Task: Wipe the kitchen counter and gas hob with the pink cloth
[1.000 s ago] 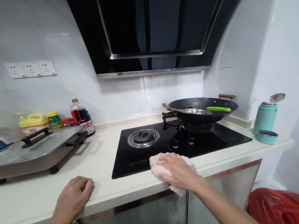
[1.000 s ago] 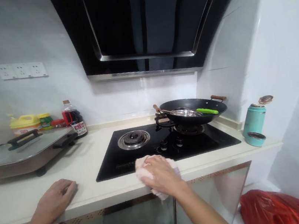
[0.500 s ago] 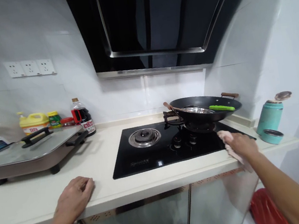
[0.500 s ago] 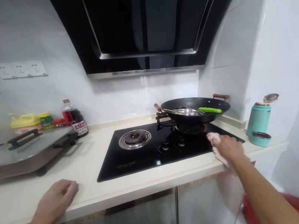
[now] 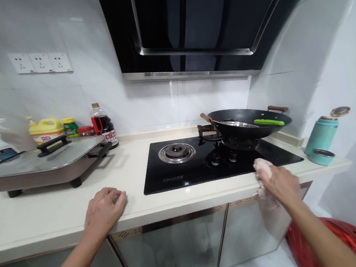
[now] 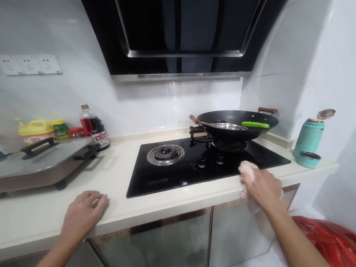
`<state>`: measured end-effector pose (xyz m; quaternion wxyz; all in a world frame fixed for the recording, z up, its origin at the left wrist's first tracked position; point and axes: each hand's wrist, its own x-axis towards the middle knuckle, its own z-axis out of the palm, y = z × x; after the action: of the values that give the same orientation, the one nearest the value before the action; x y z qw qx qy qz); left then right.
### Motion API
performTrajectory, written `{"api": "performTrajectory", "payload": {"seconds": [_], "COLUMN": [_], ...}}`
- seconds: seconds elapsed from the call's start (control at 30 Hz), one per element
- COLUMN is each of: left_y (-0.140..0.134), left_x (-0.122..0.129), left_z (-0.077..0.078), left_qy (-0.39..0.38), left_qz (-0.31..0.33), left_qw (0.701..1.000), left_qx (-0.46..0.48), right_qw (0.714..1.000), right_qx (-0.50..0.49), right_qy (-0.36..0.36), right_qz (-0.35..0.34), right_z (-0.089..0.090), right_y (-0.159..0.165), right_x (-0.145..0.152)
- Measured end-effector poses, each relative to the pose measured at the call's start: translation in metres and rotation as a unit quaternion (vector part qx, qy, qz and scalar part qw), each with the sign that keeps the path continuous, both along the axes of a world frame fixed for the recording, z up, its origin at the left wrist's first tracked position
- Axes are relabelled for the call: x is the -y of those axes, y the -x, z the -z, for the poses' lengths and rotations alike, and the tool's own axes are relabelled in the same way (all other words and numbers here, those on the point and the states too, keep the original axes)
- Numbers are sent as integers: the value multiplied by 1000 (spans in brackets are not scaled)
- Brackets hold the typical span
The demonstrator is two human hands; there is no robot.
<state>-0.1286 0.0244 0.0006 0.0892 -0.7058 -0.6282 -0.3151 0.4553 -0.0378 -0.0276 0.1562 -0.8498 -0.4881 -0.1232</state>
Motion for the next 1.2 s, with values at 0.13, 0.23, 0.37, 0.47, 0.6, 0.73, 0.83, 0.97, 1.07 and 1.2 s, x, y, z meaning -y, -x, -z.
{"api": "performTrajectory", "payload": {"seconds": [0.13,0.23,0.37,0.47,0.6,0.73,0.83,0.97,1.07,1.2], "left_y": [-2,-4,-5,-4,-1,0,1,-2,-3,1], "left_x": [3,6,6,4,2,2,4,6,5,4], "left_z": [-3,-8,-10,-9,-6,-4,-2,1,3,6], "left_qy": [23,54,80,89,85,69,61,47,38,28], "left_qz": [-16,-16,-34,-50,-57,-72,-79,-78,-75,-65], "left_qw": [999,998,996,994,994,995,995,996,996,997], "left_qx": [-42,-37,-31,-30,-26,-17,-8,11,26,31], "right_qw": [994,981,953,928,883,802,717,820,881,935], "right_qx": [40,17,-5,-6,-86,-325,-462,-368,-305,-231], "right_qy": [-12,-22,-57,-86,-109,-114,-164,-152,-104,-56], "right_qz": [-101,-191,-298,-363,-449,-489,-496,-412,-347,-264], "right_z": [-10,-16,-17,-13,-10,-19,-29,-34,-28,-9], "right_y": [110,192,282,326,357,367,349,277,210,158], "right_x": [2,-1,0,1,-4,-17,-34,-58,-63,-56]}}
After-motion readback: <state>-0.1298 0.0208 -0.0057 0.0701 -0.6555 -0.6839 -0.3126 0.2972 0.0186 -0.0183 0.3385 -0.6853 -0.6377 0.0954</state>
